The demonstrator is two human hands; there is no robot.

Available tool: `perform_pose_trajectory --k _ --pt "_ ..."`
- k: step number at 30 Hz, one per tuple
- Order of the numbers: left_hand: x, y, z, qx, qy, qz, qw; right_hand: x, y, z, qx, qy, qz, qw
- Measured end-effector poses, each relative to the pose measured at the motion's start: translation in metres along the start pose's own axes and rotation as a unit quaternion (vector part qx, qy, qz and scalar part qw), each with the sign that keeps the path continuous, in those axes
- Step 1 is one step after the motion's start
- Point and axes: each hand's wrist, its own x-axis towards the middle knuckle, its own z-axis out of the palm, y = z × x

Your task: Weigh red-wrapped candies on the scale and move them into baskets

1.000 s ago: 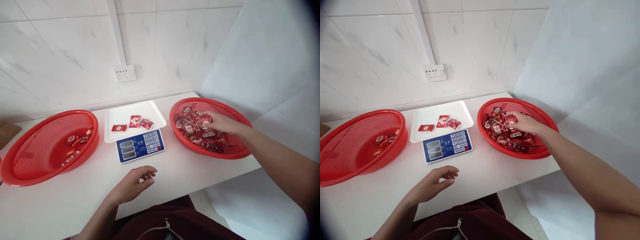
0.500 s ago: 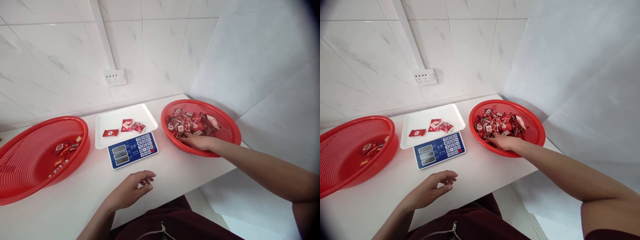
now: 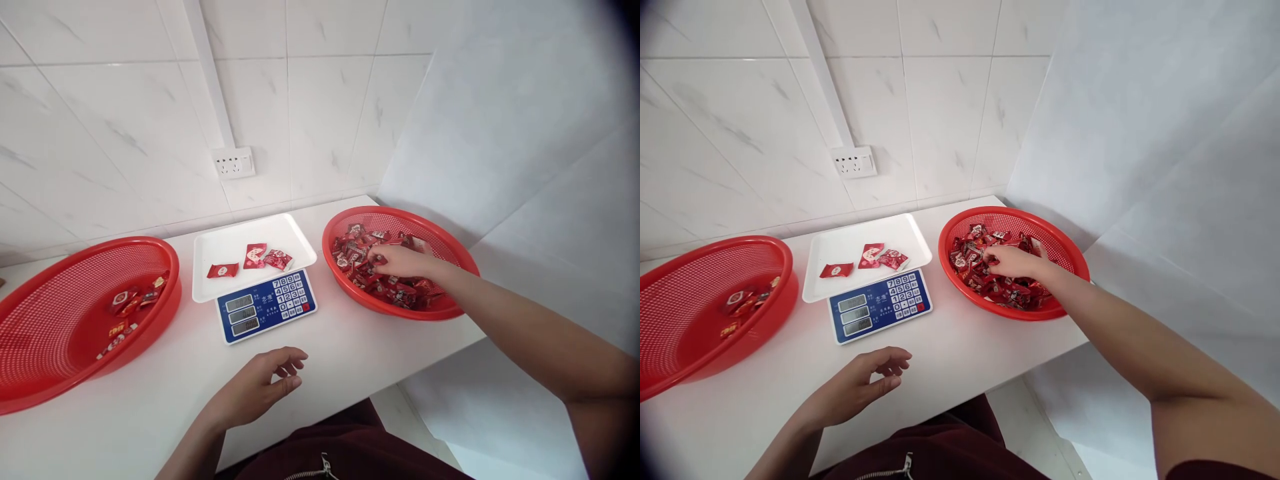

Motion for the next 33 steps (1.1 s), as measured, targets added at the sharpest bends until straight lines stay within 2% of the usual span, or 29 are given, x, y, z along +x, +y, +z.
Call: perform_pose_trajectory --k 6,10,13,20,24,29,33 --pt "0.002 0.006 0.002 0.005 -0.009 0.002 1.0 0.012 -0.006 0.02 0.002 -0.006 -0.029 1.0" --pt "0.0 0.003 0.0 0.004 -0.005 -0.004 1.0 0.011 0.001 0.011 0.015 0.019 0.0 1.0" --pt "0.0 0.001 0.0 0.004 -0.004 -0.008 1.0 0.007 0.005 0.005 0.023 0.015 0.01 1.0" --pt "0.003 0.003 0.003 -0.003 -0.003 0.005 1.0 0.01 -0.013 0.019 -0.013 -0.023 -0.002 1.0" --pt "-0.002 -0.002 0.002 -0.01 0.006 0.007 1.0 0.008 -0.018 0.012 -0.024 -0.038 -0.013 0.999" --pt "-0.005 -0.007 -0.001 -0.016 0.014 -0.008 1.0 0.001 -0.013 -0.013 -0.022 0.004 0.009 1.0" --pt "-0.004 -0.006 -0.001 -0.023 0.017 -0.007 1.0 -0.002 -0.017 -0.028 0.025 0.084 0.042 0.995"
